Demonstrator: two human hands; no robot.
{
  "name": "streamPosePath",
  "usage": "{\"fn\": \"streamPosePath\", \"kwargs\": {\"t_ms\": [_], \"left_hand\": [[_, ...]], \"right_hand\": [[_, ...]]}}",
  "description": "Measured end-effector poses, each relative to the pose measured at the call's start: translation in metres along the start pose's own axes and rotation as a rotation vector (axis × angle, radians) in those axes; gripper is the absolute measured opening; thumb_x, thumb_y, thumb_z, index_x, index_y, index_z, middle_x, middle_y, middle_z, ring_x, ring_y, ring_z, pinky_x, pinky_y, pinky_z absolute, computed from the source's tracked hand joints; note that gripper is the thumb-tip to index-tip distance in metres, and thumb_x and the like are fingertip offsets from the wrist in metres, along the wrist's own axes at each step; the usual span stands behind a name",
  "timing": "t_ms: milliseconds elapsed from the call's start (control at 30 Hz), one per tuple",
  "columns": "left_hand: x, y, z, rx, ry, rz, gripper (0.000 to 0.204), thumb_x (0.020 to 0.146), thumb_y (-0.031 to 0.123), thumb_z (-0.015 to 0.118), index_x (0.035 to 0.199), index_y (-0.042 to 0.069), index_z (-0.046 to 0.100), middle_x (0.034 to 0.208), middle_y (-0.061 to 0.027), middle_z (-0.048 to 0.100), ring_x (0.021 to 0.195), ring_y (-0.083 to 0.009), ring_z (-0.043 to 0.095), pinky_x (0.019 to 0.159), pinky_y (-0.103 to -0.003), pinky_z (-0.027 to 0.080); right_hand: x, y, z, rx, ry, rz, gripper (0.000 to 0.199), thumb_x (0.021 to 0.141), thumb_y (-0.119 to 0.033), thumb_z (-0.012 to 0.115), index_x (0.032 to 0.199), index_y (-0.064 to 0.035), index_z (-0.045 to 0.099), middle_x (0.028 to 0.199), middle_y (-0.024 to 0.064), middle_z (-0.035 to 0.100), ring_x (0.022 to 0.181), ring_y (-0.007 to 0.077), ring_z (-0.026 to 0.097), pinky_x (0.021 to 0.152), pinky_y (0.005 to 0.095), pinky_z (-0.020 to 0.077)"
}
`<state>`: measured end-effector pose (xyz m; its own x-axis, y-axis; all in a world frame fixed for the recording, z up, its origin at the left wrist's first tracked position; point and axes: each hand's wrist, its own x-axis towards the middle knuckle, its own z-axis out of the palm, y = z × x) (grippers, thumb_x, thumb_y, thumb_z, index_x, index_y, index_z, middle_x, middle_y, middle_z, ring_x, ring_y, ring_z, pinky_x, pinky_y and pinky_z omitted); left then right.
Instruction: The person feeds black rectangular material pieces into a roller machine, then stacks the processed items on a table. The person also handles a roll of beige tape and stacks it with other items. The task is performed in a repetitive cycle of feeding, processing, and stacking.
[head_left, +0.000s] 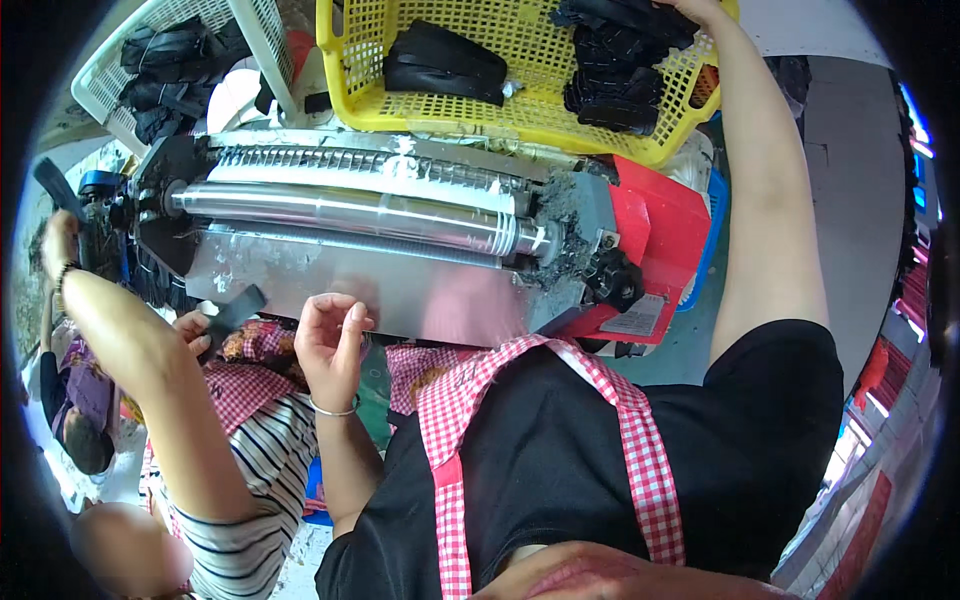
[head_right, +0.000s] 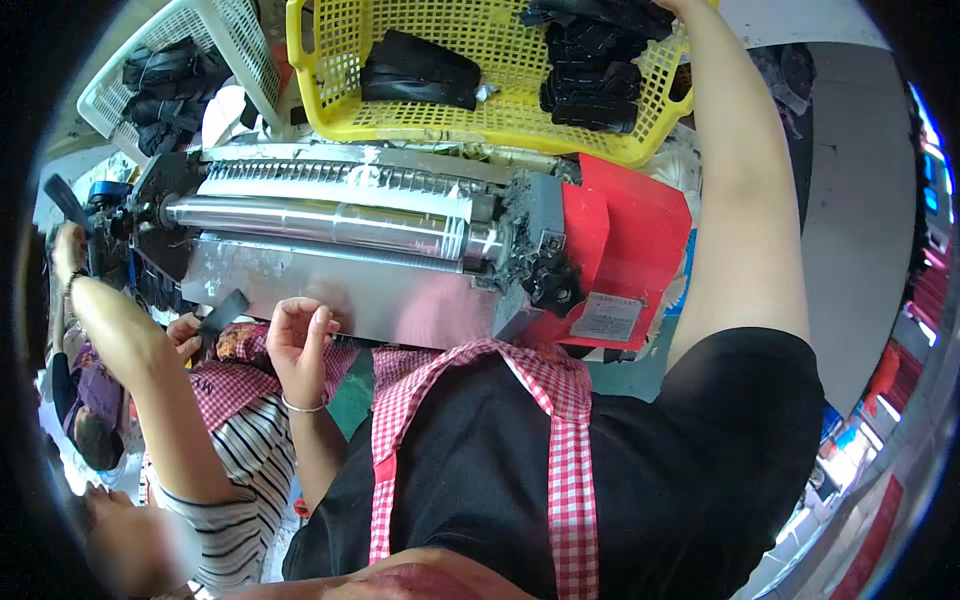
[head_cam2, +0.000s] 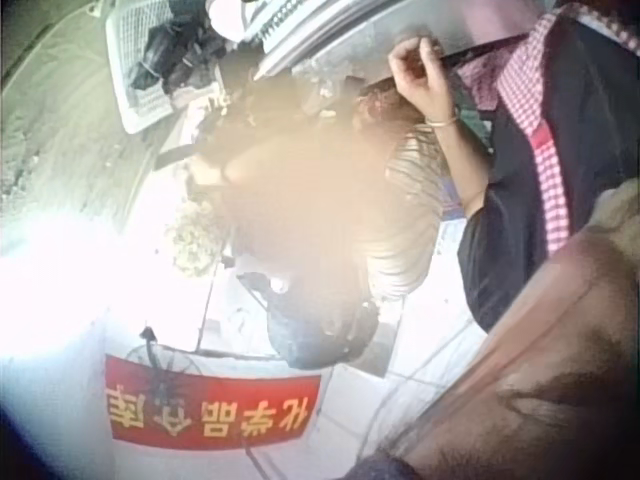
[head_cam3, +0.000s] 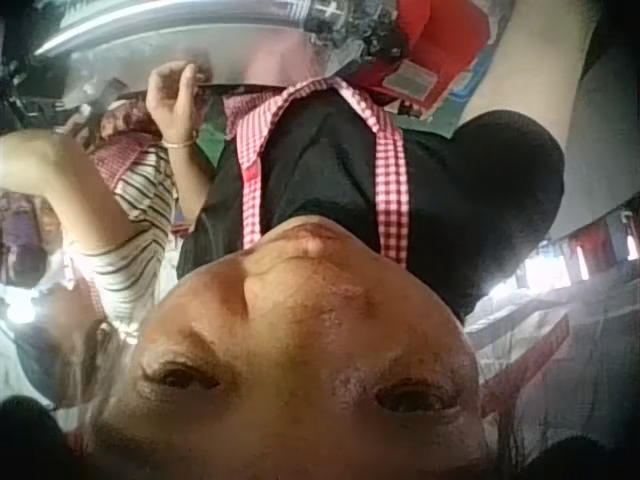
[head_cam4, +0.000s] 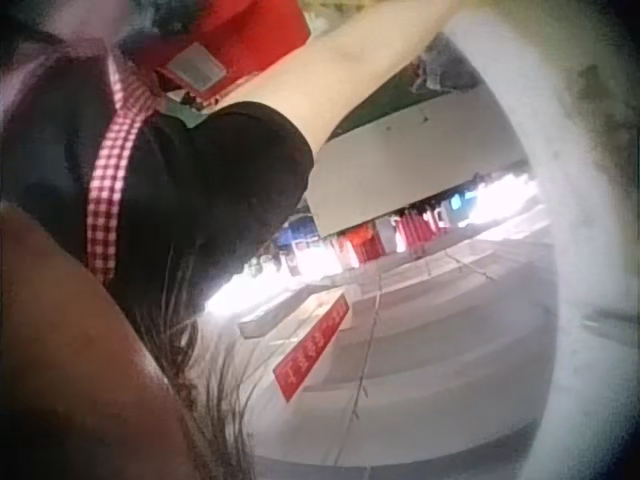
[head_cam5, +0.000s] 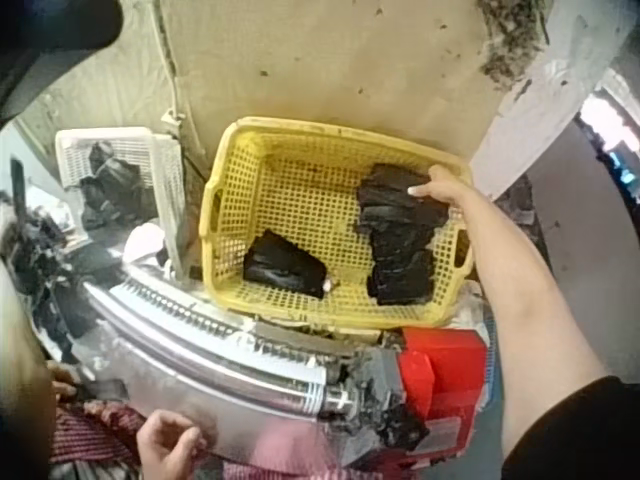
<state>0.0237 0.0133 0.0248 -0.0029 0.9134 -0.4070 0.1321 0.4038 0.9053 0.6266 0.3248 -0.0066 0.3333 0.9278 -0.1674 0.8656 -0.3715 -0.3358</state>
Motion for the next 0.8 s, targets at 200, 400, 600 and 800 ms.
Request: {"fn": "streamPosePath", "kwargs": {"t_ms": [200, 400, 600, 800], "left_hand": [[-0.004, 0.002, 0.001, -0.015, 0.0, 0.001, 0.011, 0.097, 0.007, 0.068, 0.101, 0.006, 0.059, 0.088, 0.0011, 0.065, 0.074, -0.0062, 0.063, 0.063, -0.018, 0.045], [-0.006, -0.008, -0.006, -0.006, -0.01, 0.019, 0.011, 0.097, 0.005, 0.068, 0.102, 0.005, 0.058, 0.089, 0.0, 0.065, 0.077, -0.0069, 0.062, 0.066, -0.019, 0.046], [-0.01, -0.002, 0.0, 0.058, 0.012, -0.005, 0.01, 0.097, 0.007, 0.068, 0.101, 0.005, 0.059, 0.088, -0.0008, 0.065, 0.076, -0.0072, 0.063, 0.066, -0.019, 0.047], [0.219, 0.153, 0.051, 1.36, 0.054, 0.118, 0.039, 0.098, 0.035, 0.051, 0.124, 0.01, 0.067, 0.121, -0.0136, 0.068, 0.114, -0.0306, 0.064, 0.096, -0.039, 0.051]], "right_hand": [[-0.003, -0.006, 0.015, 0.026, 0.123, 0.0, 0.07, 0.081, -0.037, 0.083, 0.132, 0.006, 0.059, 0.132, 0.0269, 0.062, 0.123, 0.0377, 0.061, 0.102, 0.0411, 0.0485], [-0.018, -0.025, 0.014, -0.063, 0.243, -0.081, 0.051, 0.082, -0.036, 0.08, 0.114, 0.0022, 0.07, 0.11, 0.0252, 0.072, 0.106, 0.0376, 0.068, 0.093, 0.0434, 0.0522], [-0.111, -0.154, 0.057, 0.46, -0.057, -0.337, 0.038, 0.086, -0.032, 0.078, 0.105, 0.0001, 0.072, 0.091, 0.0154, 0.073, 0.084, 0.0258, 0.07, 0.077, 0.0392, 0.0528], [-0.121, -0.2, 0.204, 0.371, -0.508, -0.271, 0.066, 0.081, -0.044, 0.08, 0.13, -0.0031, 0.062, 0.127, 0.0206, 0.065, 0.118, 0.0338, 0.062, 0.101, 0.0439, 0.0488]]}}
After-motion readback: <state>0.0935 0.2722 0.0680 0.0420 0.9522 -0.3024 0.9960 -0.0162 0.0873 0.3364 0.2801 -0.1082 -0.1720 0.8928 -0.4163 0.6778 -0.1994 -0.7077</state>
